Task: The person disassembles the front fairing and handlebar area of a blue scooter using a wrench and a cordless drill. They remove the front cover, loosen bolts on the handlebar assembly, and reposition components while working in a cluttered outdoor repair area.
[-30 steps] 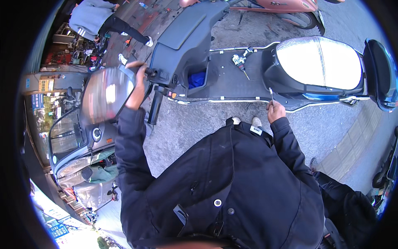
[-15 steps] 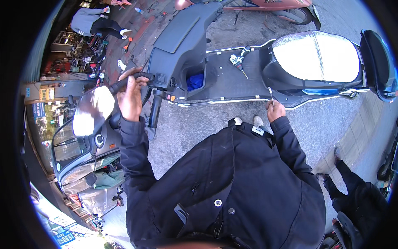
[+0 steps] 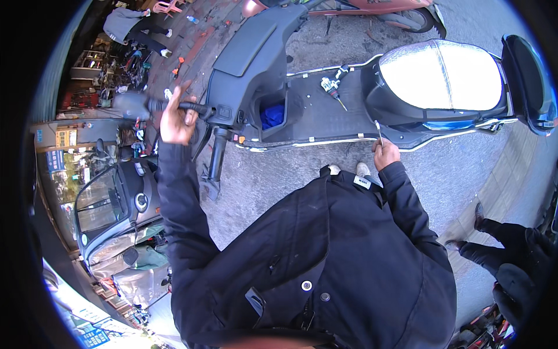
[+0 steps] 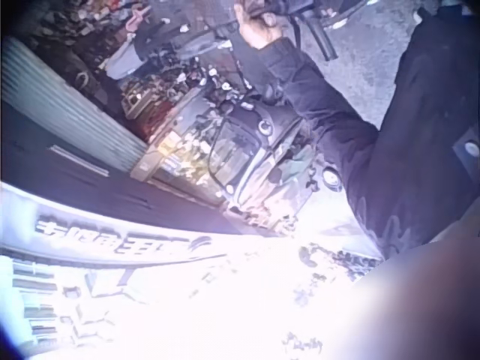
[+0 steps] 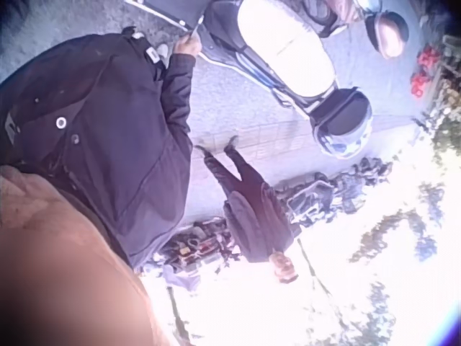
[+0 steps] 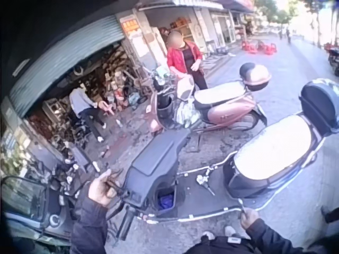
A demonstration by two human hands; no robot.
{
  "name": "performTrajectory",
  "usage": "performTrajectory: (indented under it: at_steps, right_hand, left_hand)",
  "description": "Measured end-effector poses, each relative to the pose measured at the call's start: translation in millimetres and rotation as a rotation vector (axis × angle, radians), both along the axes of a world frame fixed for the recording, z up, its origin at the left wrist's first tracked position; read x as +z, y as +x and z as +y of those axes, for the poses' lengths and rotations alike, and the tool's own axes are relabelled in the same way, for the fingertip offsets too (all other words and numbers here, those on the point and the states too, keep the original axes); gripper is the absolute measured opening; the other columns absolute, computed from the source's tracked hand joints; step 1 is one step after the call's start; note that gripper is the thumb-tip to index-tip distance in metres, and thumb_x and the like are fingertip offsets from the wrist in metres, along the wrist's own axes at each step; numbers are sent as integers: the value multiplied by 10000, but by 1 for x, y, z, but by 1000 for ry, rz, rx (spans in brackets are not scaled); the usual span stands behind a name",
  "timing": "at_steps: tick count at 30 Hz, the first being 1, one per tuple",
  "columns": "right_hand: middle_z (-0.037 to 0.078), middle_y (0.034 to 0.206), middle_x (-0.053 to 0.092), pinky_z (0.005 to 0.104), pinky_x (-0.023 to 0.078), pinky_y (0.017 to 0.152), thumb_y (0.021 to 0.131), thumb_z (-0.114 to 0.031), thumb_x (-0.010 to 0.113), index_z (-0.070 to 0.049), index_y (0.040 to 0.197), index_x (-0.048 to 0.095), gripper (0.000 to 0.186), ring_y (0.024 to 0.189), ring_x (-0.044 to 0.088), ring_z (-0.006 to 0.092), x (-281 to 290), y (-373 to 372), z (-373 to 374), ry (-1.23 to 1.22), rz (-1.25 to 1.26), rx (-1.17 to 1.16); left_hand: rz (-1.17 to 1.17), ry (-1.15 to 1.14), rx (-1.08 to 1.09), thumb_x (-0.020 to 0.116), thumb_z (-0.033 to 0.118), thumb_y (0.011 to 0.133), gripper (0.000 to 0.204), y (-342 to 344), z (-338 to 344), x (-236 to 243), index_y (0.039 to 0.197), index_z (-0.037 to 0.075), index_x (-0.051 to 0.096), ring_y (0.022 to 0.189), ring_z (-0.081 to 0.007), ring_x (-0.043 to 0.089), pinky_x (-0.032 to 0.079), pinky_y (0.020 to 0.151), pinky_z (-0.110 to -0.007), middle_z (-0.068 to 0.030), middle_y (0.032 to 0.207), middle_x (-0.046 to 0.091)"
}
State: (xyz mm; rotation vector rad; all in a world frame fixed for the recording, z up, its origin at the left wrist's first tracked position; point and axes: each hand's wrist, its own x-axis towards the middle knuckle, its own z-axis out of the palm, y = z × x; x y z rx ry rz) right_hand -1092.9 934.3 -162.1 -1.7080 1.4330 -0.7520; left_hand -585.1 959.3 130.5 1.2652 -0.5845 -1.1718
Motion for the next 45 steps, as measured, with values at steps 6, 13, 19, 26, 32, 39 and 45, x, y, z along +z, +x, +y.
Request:
performTrajectory:
  at_steps: [6,13,19,26,32,39,45]
  right_hand:
    - [181,718,648,426,528,692,873,-12,481,-3,778,635,182,707,671,360,-6,-13,4,7,28,-8]
    - [184,712,641,433,522,684,867,-20,490,-5,766,628,172,701,667,361,11,0,-14,-61,40,29]
    - [178,714,643,423,524,689,870,-16,489,-5,765,625,173,697,666,352,14,-1,-9,-34,9,3]
    - [176,708,645,424,526,689,872,-13,490,-2,769,626,171,698,667,359,0,-10,-2,11,68,26]
    - [187,706,637,436,520,685,863,-8,488,-5,762,622,168,697,662,374,7,4,-16,-52,37,63]
    - [180,711,640,432,522,690,870,-9,484,-7,761,620,174,706,669,359,1,-3,-7,-21,15,21]
    - [182,717,646,430,526,698,881,-11,484,-8,760,625,186,715,670,366,-1,-11,-3,-3,59,44]
  left_hand:
    - [-962,-188,22,589,111,1034,273,-48,35,-8,1284,0,575,887,-193,701,547,765,-324,-131,1183,673]
    - [-1387,-14,105,750,223,910,243,-27,-40,16,876,-2,664,466,-269,594,468,496,-363,-146,622,645]
    - [-56,69,77,570,479,1042,586,-5,1,13,1349,-19,540,544,-139,529,419,498,-254,-143,923,662]
    - [-1210,-251,114,606,59,1001,173,-56,31,-5,1159,-2,640,777,-225,699,537,695,-331,-132,973,715]
    - [-1532,-53,135,723,214,920,239,-33,-35,12,921,-13,647,485,-264,580,447,496,-388,-155,668,648]
    - [16,-57,102,566,313,1066,434,-21,13,10,1323,-36,559,595,-169,572,480,566,-276,-202,1055,668]
    - [-1111,-216,63,621,76,1004,138,-53,33,3,1120,17,666,791,-149,652,521,743,-278,-79,1036,704]
